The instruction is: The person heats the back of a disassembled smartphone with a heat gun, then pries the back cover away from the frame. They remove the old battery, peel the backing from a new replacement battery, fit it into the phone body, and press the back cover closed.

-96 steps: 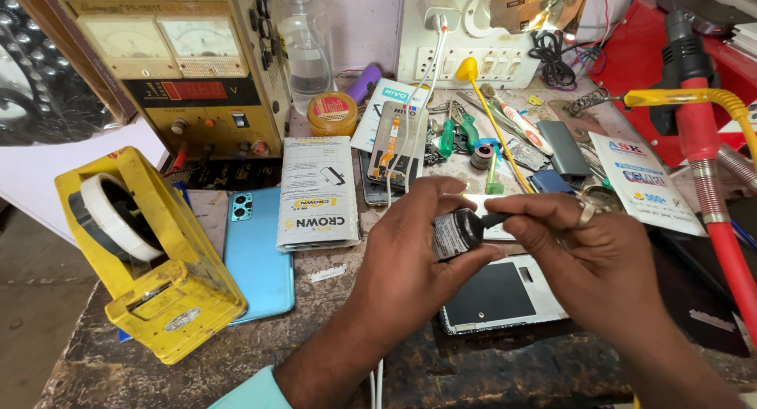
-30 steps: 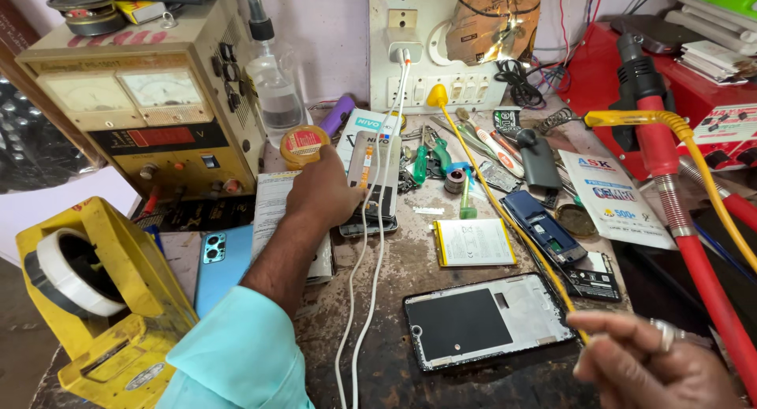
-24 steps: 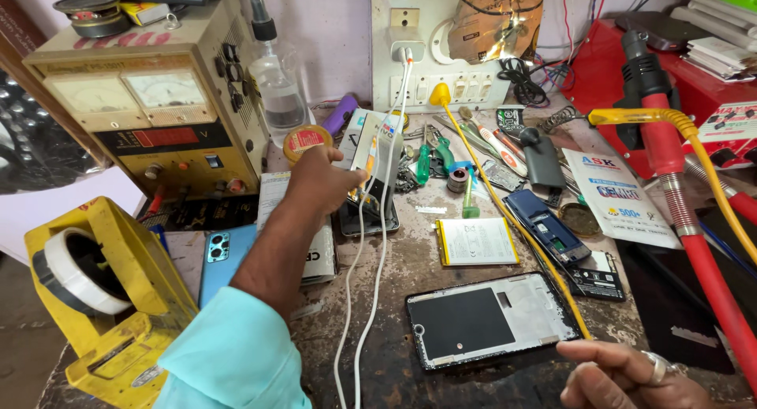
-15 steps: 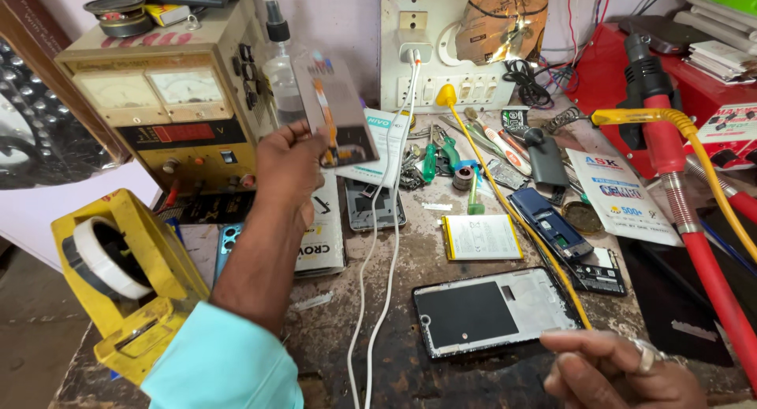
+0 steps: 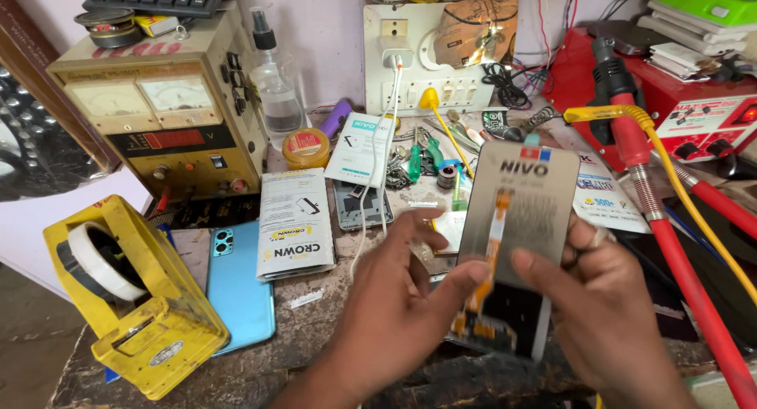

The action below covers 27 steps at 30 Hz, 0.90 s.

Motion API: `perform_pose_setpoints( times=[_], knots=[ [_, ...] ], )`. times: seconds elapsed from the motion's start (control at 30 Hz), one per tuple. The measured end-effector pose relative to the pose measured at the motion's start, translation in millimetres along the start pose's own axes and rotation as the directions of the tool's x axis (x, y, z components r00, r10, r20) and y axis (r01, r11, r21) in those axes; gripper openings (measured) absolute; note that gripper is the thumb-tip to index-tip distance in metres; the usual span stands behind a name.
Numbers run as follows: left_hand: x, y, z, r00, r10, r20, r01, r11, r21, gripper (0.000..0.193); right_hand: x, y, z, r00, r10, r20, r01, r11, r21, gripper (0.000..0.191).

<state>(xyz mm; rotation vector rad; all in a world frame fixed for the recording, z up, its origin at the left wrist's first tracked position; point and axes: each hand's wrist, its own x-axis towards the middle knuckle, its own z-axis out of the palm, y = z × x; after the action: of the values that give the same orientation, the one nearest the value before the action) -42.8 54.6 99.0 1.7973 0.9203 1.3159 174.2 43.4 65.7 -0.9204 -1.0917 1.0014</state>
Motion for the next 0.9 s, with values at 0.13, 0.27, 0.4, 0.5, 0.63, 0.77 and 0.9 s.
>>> perform_pose_setpoints(
  times=[0.13, 0.27, 0.4, 0.5, 0.63, 0.77, 0.9],
  knots=[
    [-2, 24, -1, 0.817, 0.560, -0.141, -0.480, 0.794, 0.373, 0.029, -32, 13, -6, 0.999, 0.015, -0.037, -0.028, 0.923, -0.383, 0.057],
    [7, 35, 4, 0.795, 0.606, -0.019, -0.526, 0.703, 0.478, 0.028, -59, 25, -3, 0.983, -0.182, 0.037, 0.186, 0.968, -0.169, 0.058],
    [8, 36, 5, 0.807, 0.588, 0.049, -0.540, 0.703, 0.463, 0.028, -72, 21, -6, 0.962, -0.260, 0.087, 0.271, 0.947, -0.171, 0.061],
    [5, 38, 6, 0.817, 0.575, 0.045, -0.532, 0.721, 0.444, 0.026, -75, 23, -7, 0.978, -0.209, 0.011, 0.206, 0.953, -0.224, 0.060],
    [0, 39, 7, 0.844, 0.535, 0.036, -0.505, 0.772, 0.386, 0.020, -81, 32, -14, 0.976, -0.218, -0.003, 0.208, 0.939, -0.274, 0.060],
    [-5, 36, 11, 0.842, 0.539, -0.036, -0.495, 0.797, 0.345, 0.017, -90, 38, -18, 0.981, -0.173, -0.090, 0.108, 0.866, -0.489, 0.058],
    [-9, 33, 19, 0.818, 0.564, -0.112, -0.504, 0.797, 0.331, 0.019, -89, 29, -12, 0.974, -0.218, -0.063, 0.135, 0.780, -0.612, 0.056]
  ],
)
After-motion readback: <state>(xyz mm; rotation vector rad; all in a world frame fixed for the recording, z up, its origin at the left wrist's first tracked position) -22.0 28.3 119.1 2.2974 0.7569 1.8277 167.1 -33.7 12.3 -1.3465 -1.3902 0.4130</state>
